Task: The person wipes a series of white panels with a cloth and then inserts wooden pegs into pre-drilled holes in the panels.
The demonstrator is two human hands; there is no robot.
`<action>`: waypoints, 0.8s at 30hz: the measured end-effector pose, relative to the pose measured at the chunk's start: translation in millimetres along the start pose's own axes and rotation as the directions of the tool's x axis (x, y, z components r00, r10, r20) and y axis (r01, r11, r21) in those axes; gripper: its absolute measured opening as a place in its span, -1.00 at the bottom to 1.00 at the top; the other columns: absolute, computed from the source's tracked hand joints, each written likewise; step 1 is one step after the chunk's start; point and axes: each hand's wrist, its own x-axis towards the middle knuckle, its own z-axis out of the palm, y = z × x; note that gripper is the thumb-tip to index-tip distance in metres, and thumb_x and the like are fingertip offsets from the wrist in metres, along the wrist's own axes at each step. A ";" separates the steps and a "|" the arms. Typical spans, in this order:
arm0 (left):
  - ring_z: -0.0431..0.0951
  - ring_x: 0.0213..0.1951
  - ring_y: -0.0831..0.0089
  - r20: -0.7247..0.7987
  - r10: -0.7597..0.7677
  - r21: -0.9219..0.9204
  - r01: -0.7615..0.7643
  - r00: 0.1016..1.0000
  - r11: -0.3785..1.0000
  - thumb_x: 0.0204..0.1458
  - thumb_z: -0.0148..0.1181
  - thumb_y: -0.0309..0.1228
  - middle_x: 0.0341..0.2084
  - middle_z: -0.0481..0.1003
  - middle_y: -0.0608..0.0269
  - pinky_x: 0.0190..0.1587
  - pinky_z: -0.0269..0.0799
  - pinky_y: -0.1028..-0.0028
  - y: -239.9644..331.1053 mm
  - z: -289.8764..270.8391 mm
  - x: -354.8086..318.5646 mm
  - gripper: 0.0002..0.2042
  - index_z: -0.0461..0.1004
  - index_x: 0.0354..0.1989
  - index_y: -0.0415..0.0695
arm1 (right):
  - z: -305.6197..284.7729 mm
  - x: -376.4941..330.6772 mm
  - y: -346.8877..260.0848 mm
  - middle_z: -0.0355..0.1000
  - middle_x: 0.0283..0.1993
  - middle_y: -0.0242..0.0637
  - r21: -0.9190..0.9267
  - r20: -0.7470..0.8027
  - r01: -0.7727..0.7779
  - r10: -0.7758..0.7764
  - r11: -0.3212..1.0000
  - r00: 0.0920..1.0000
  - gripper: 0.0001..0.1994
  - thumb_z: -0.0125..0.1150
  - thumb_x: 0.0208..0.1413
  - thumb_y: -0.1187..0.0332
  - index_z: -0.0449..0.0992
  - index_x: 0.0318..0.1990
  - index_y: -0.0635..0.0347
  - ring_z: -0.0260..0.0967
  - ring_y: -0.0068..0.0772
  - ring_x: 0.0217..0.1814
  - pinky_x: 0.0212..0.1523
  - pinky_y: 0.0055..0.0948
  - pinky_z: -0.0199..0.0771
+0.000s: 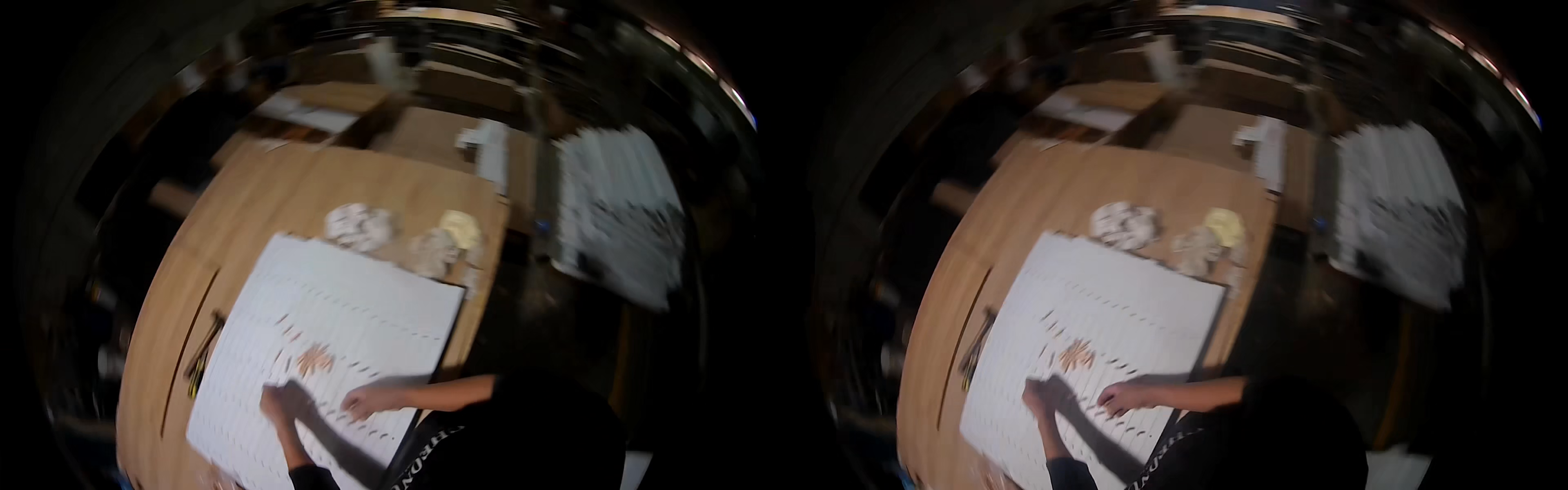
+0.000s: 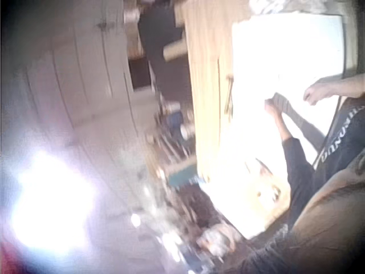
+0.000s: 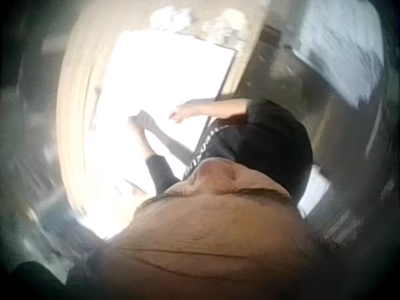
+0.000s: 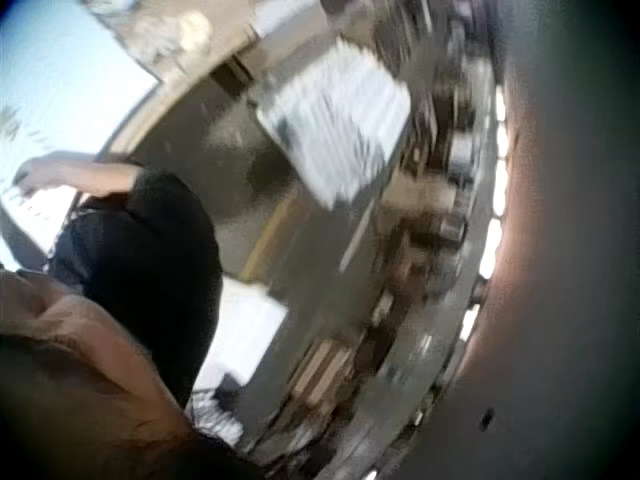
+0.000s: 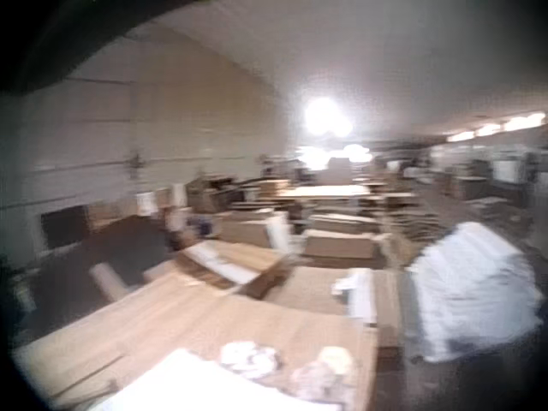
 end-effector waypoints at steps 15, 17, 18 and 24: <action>0.47 -0.42 0.25 0.248 -0.119 -0.164 0.163 0.961 0.973 -0.05 0.28 -0.21 -0.42 0.43 0.00 -0.37 0.48 0.18 -112.6 61.6 -4.8 -0.66 0.37 -0.34 -0.24 | -11.4 20.8 21.3 0.35 -0.34 -0.48 0.070 0.052 -0.032 0.029 0.997 0.998 -0.68 0.20 -0.04 0.48 0.37 -0.09 0.17 0.32 -0.66 -0.40 -0.36 -0.59 0.39; 0.41 -0.48 0.31 0.308 -0.311 -0.697 0.436 0.899 0.570 0.00 0.21 -0.21 -0.52 0.43 0.11 -0.43 0.39 0.33 -101.6 70.2 5.0 -0.68 0.37 -0.38 -0.27 | -30.0 40.5 31.8 0.37 -0.32 -0.48 -0.005 0.103 -0.003 0.004 1.000 0.995 -0.70 0.19 0.00 0.41 0.38 -0.07 0.16 0.32 -0.65 -0.38 -0.37 -0.59 0.35; 0.42 -0.47 0.31 0.242 -0.214 -0.613 0.320 0.946 0.723 0.01 0.19 -0.23 -0.51 0.43 0.11 -0.42 0.39 0.33 -91.3 70.6 12.8 -0.69 0.37 -0.38 -0.27 | -33.9 38.1 22.9 0.37 -0.32 -0.46 -0.036 0.095 -0.006 0.009 0.999 0.995 -0.71 0.19 0.00 0.39 0.38 -0.08 0.16 0.32 -0.62 -0.38 -0.37 -0.57 0.35; 0.43 -0.44 0.32 0.181 -0.247 -0.459 0.304 0.952 0.835 0.01 0.10 -0.33 -0.53 0.45 0.09 -0.37 0.40 0.27 -69.1 56.7 -24.1 -0.79 0.38 -0.36 -0.27 | -9.8 -1.5 -15.3 0.38 -0.34 -0.35 -0.182 -0.031 -0.043 0.038 0.982 0.999 -0.74 0.16 0.03 0.26 0.40 -0.15 0.15 0.32 -0.45 -0.39 -0.39 -0.42 0.32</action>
